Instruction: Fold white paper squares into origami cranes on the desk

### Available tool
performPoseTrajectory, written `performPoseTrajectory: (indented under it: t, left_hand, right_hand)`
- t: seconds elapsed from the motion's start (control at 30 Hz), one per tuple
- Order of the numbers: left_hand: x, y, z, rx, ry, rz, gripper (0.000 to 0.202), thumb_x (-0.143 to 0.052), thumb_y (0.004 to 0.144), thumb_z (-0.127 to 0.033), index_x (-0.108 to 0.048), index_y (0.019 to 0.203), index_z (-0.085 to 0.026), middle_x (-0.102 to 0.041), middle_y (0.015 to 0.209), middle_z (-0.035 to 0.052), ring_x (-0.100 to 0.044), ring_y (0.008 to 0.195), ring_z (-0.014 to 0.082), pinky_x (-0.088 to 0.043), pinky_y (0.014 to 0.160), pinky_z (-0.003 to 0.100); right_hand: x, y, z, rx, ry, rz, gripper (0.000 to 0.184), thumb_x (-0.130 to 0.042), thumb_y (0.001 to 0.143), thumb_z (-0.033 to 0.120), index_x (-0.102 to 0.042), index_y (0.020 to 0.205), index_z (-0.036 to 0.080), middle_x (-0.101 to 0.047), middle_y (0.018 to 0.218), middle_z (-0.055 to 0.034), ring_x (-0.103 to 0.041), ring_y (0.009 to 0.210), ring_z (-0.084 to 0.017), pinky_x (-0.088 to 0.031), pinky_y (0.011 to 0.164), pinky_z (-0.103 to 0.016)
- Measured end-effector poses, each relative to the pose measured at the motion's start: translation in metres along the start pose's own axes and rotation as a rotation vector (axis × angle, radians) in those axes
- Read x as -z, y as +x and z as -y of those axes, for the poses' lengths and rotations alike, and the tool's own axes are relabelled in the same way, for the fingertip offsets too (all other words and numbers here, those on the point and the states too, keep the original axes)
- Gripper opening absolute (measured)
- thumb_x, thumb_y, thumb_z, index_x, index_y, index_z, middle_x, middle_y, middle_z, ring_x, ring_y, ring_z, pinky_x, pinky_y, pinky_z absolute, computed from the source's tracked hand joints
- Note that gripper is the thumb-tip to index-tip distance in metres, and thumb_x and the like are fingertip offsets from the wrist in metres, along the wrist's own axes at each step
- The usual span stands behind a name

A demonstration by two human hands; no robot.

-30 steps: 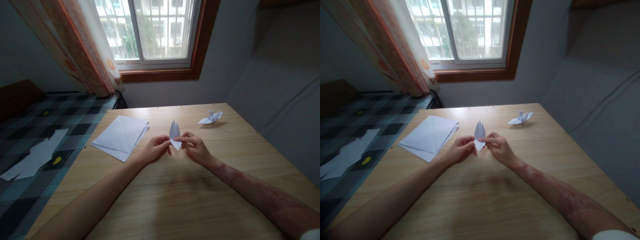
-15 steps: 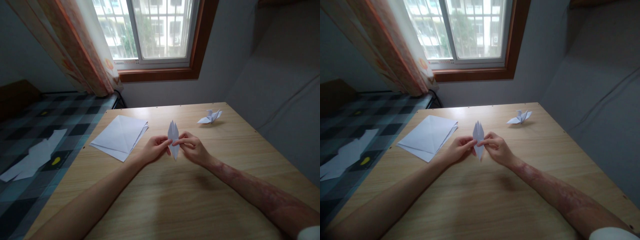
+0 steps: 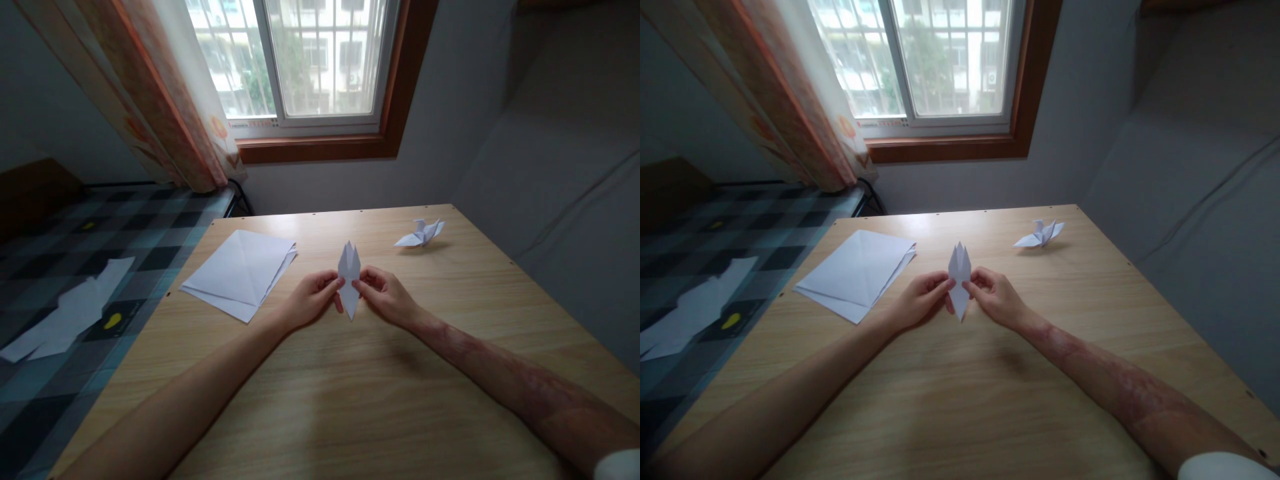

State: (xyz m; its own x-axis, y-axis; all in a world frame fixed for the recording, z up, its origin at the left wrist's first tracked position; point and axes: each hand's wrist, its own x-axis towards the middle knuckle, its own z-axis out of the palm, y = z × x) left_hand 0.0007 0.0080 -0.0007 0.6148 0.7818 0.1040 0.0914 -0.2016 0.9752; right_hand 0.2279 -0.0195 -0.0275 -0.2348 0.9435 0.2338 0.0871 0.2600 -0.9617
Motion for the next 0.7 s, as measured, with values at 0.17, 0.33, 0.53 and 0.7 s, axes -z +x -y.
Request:
performPoseTrajectory:
  t: [0.17,0.33,0.53,0.7]
  left_hand:
    - [-0.0017,0.0004,0.0021,-0.015,0.019,0.033,0.043,-0.063,0.108,-0.056,-0.074,0.102,-0.015,-0.077,0.088,0.0055,-0.073,0.079,0.0181,-0.055,0.077,0.027]
    - [-0.0007,-0.0002,0.0052,-0.032,-0.039,0.061,0.040,-0.066,0.106,-0.055,-0.071,0.107,-0.015,-0.076,0.095,0.0067,-0.074,0.085,0.0193,-0.057,0.080,0.029]
    - [0.0016,-0.0010,0.0025,-0.057,0.126,0.009,0.041,-0.060,0.109,-0.054,-0.072,0.100,-0.016,-0.076,0.097,0.0058,-0.068,0.089,0.0193,-0.054,0.082,0.029]
    - [-0.0053,-0.0015,0.0001,-0.060,0.209,-0.212,0.030,-0.073,0.101,-0.047,-0.072,0.100,-0.017,-0.074,0.089,0.0048,-0.065,0.079,0.0177,-0.051,0.071,0.027]
  right_hand:
    - [-0.0003,-0.0019,-0.0050,-0.022,0.070,-0.021,0.034,-0.078,0.098,0.055,-0.072,0.095,0.022,-0.076,0.087,-0.0046,-0.073,0.081,-0.022,-0.059,0.076,-0.035]
    - [0.0006,-0.0012,-0.0046,0.017,0.033,-0.034,0.034,-0.077,0.099,0.054,-0.072,0.094,0.021,-0.076,0.087,-0.0042,-0.072,0.082,-0.021,-0.058,0.077,-0.033]
    - [0.0014,0.0021,-0.0020,0.042,-0.033,-0.047,0.029,-0.081,0.096,0.050,-0.074,0.098,0.021,-0.078,0.094,-0.0046,-0.071,0.083,-0.020,-0.056,0.077,-0.032]
    - [0.0023,0.0028,-0.0076,0.051,-0.058,-0.155,0.029,-0.080,0.094,0.044,-0.064,0.084,0.023,-0.068,0.080,-0.0006,-0.065,0.075,-0.019,-0.052,0.070,-0.031]
